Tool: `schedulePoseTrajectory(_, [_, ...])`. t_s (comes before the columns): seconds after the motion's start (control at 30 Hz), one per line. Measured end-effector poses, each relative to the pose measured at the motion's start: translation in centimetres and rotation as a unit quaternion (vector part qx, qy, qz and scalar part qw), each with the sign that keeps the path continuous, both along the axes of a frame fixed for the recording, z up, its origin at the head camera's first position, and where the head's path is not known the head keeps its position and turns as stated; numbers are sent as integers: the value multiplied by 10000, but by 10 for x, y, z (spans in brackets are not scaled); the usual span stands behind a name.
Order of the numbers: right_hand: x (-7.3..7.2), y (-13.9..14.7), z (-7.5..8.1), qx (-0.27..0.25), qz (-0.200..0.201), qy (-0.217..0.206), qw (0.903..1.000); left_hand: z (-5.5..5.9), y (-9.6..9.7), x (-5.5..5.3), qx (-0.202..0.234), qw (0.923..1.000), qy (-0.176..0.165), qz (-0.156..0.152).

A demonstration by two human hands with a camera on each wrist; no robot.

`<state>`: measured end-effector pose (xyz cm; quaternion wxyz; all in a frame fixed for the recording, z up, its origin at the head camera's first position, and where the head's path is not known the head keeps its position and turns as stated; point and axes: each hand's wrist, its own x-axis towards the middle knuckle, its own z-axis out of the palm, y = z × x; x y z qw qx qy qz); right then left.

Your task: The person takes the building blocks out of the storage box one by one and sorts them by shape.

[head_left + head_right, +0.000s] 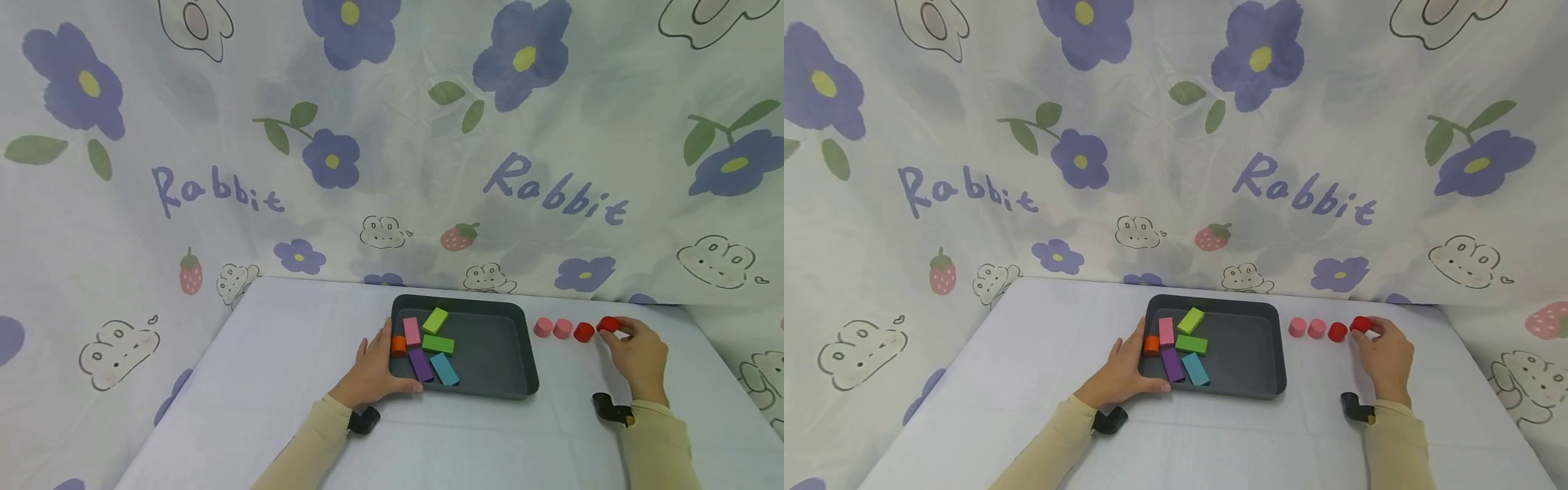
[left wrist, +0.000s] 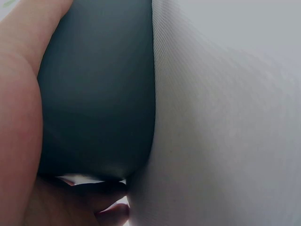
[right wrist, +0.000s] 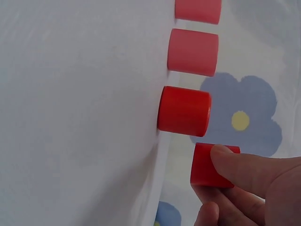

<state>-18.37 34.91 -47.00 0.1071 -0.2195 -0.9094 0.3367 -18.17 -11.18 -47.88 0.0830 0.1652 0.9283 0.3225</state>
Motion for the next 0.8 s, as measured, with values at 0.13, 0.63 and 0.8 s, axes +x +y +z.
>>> schedulePoseTrajectory(0.13, [-1, 2, -2, 26, 46, -97, 9999, 0, 0, 0, -9, 10000, -16, -2])
schedulePoseTrajectory(0.63, [-5, 13, -9, -74, 275, -443, 9986, -1, -1, 0, 3, 10000, -30, -13])
schedulePoseTrajectory(0.8, [-6, 16, -10, -184, 307, -604, 9975, -1, -1, -1, 5, 10000, -22, -6])
